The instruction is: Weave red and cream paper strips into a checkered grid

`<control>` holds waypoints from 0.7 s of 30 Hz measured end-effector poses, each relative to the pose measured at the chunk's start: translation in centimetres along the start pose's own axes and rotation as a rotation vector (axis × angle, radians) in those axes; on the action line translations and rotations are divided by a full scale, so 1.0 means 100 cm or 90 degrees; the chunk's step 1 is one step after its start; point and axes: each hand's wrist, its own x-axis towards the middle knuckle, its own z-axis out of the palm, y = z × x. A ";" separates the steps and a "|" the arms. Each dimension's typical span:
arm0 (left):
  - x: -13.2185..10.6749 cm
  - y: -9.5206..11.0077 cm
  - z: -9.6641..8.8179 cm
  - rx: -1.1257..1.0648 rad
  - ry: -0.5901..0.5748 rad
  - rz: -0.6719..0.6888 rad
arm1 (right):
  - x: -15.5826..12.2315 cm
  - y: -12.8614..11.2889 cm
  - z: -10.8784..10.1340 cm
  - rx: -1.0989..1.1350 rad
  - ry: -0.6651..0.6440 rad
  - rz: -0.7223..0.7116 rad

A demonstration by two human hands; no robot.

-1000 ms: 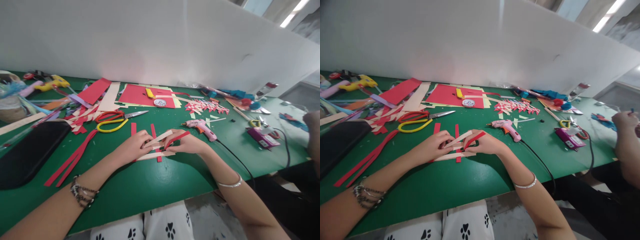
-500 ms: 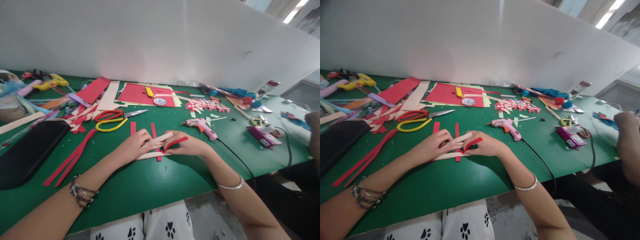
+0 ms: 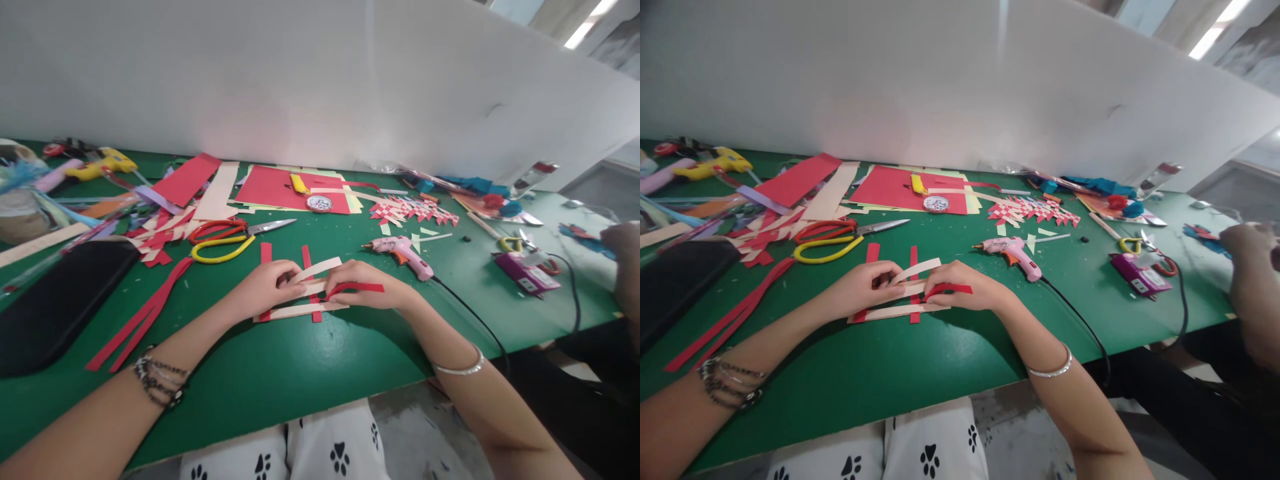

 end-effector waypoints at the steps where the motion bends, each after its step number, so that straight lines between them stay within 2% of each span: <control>1: 0.000 0.001 0.000 0.001 0.008 0.003 | 0.000 0.000 0.000 0.010 -0.003 -0.001; 7: -0.001 0.006 0.000 -0.011 0.023 0.013 | -0.001 0.000 -0.001 0.044 -0.024 0.021; 15: -0.002 0.011 -0.004 -0.098 0.044 -0.070 | -0.001 -0.003 -0.001 0.062 -0.032 0.023; 21: -0.003 0.014 -0.006 -0.126 0.046 -0.074 | -0.001 -0.003 0.000 0.048 -0.019 0.036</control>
